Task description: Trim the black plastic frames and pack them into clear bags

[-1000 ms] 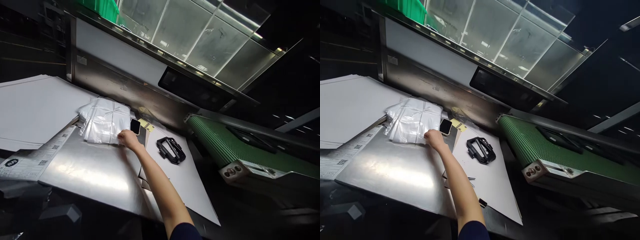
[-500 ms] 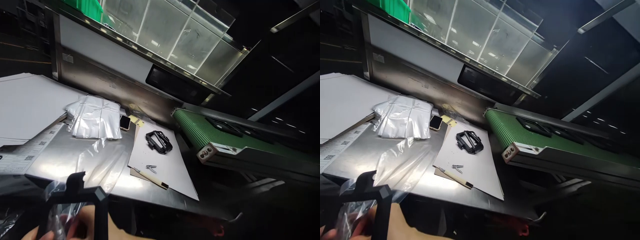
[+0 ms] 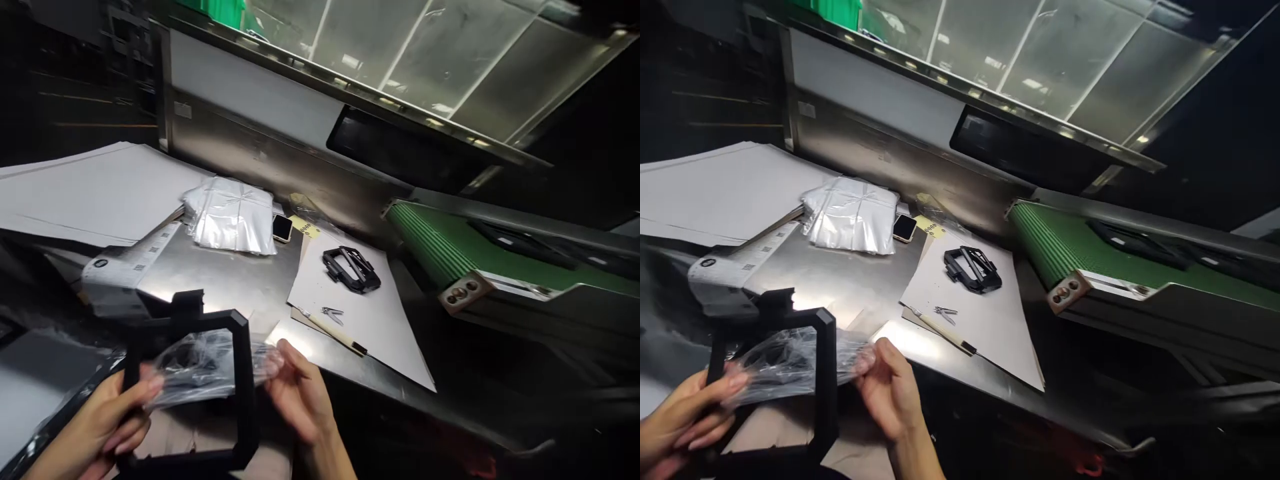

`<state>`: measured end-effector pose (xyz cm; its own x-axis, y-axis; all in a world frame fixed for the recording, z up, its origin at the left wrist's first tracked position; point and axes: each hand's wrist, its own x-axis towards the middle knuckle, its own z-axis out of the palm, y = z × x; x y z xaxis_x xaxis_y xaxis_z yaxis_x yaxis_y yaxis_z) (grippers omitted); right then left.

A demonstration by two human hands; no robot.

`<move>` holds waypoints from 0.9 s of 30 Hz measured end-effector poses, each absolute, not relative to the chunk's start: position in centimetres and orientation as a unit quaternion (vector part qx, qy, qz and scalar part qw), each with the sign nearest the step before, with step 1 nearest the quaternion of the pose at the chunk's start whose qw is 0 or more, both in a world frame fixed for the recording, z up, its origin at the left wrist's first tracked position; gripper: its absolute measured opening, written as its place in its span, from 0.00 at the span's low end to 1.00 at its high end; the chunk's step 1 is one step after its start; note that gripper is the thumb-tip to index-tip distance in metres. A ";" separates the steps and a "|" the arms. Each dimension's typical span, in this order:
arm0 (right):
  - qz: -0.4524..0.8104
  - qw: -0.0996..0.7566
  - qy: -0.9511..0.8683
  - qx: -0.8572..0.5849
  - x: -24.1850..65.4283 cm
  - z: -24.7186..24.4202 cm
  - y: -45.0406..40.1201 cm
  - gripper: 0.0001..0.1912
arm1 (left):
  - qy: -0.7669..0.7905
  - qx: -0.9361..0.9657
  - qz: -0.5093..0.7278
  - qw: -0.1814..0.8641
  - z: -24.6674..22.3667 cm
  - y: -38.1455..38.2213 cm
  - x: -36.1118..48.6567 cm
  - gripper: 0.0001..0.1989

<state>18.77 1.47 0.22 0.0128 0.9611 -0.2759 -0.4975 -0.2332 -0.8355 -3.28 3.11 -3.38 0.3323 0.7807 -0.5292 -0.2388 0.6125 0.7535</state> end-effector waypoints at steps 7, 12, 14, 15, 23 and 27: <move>0.641 0.494 -0.332 -0.484 18.3 -1.2 1.1 0.15 | 0.461 0.260 0.443 0.724 -2.9 2.4 -4.2 0.08; 0.568 0.511 -0.357 -0.537 19.2 -1.2 2.1 0.17 | 0.426 0.344 0.372 0.749 -2.6 2.0 -7.6 0.20; 0.537 0.495 -0.400 -0.553 19.1 -1.0 2.4 0.18 | 0.413 0.408 0.269 0.769 -2.2 1.9 -7.7 0.30; 0.521 0.483 -0.430 -0.557 18.9 -0.8 2.4 0.18 | 0.410 0.433 0.227 0.770 -2.0 2.0 -7.3 0.34; 0.384 0.303 -0.753 -0.441 18.5 -0.5 -0.6 0.10 | 0.401 0.409 0.183 0.799 -5.3 1.5 -3.4 0.16; 0.298 0.299 -0.798 -0.430 20.5 -4.4 -5.0 0.13 | 0.439 0.366 0.186 0.800 -7.0 -0.8 -4.1 0.13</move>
